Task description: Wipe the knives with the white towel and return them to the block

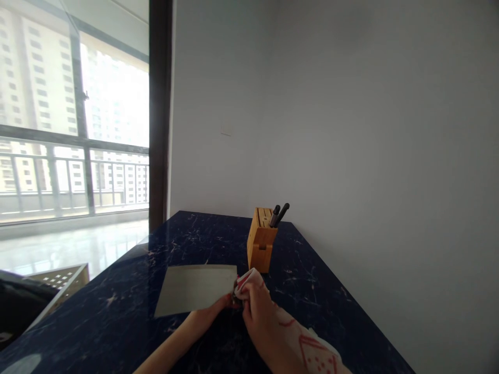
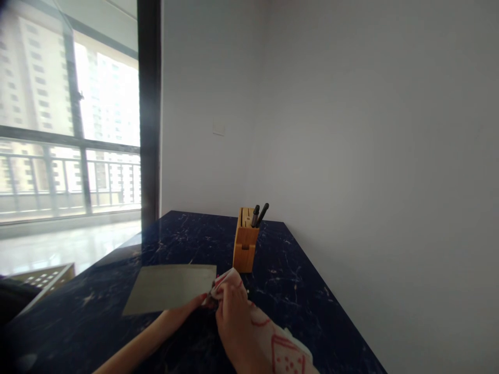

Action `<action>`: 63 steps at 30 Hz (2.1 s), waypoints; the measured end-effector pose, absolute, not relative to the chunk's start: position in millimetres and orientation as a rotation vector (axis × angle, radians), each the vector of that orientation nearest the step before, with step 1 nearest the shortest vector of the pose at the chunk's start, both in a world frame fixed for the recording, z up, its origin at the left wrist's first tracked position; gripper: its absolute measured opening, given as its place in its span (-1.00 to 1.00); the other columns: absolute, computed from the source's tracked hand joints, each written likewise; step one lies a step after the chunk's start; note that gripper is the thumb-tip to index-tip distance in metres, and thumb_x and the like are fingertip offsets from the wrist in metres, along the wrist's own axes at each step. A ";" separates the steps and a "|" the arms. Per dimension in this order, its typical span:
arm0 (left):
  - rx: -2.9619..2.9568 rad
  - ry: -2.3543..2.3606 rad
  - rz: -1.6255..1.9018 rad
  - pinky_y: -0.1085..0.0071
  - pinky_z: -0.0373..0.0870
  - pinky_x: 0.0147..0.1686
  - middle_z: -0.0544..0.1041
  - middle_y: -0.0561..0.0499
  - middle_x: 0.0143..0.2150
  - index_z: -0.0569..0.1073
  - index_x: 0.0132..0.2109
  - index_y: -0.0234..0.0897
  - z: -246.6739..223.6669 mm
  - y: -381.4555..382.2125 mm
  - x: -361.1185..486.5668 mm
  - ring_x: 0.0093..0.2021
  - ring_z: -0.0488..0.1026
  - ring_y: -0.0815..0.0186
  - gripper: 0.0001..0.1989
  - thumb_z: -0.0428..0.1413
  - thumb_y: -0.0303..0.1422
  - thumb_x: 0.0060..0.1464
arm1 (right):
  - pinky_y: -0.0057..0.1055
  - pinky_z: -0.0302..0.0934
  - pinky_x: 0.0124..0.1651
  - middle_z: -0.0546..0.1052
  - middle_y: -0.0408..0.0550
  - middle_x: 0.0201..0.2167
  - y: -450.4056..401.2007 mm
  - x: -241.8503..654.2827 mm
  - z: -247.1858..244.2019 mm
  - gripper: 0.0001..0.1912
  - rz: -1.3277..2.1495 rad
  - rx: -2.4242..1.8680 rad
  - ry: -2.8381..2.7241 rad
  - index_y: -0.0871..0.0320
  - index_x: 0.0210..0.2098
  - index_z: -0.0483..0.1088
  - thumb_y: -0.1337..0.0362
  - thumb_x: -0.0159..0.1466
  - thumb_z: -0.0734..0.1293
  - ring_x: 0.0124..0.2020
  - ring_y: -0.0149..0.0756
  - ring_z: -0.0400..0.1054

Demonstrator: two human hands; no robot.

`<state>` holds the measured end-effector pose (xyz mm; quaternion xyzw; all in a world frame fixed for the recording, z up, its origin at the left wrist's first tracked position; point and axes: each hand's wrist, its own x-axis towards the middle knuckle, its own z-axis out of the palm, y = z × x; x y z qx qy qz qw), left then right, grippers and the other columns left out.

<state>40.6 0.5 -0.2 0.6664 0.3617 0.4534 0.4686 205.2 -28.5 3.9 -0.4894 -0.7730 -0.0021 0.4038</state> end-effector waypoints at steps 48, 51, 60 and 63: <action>1.784 1.016 1.041 0.31 0.06 0.15 0.48 0.08 -0.06 0.47 -0.14 -0.15 -4.3 -6.4 34.9 0.02 0.31 0.21 -0.67 -0.01 -0.13 0.01 | -0.31 -0.10 -0.18 0.41 -0.16 -0.35 -40.7 211.6 26.7 -0.74 -0.132 -1.439 -2.067 0.03 -0.34 0.29 0.49 0.04 0.18 -0.19 -0.24 0.18; 1.778 0.946 1.055 0.33 0.10 0.13 0.47 0.09 -0.05 0.46 -0.13 -0.15 12.7 -16.6 35.6 0.00 0.33 0.23 -0.68 0.01 -0.15 0.01 | -0.31 -0.09 -0.17 0.42 -0.14 -0.32 -40.4 210.6 25.0 -0.73 -0.125 -1.443 -2.051 0.04 -0.30 0.29 0.49 0.05 0.17 -0.19 -0.24 0.19; 1.750 1.011 1.047 0.37 0.18 0.02 0.56 0.07 -0.30 0.51 -0.45 -0.20 10.6 -10.5 32.6 -0.20 0.43 0.24 -0.64 -0.05 -0.09 0.02 | -0.35 -0.08 -0.21 0.43 -0.16 -0.36 -40.5 211.5 23.8 -0.79 -0.098 -1.462 -2.077 0.07 -0.40 0.27 0.50 0.04 0.16 -0.20 -0.26 0.21; 1.682 1.080 1.040 0.35 0.18 0.02 0.55 0.07 -0.31 0.52 -0.45 -0.20 5.7 -8.7 30.3 -0.19 0.43 0.21 -0.60 -0.09 -0.07 0.03 | -0.34 -0.09 -0.23 0.42 -0.15 -0.35 -31.5 226.4 16.3 -0.76 -0.126 -1.607 -1.996 0.07 -0.40 0.26 0.52 0.03 0.14 -0.19 -0.25 0.22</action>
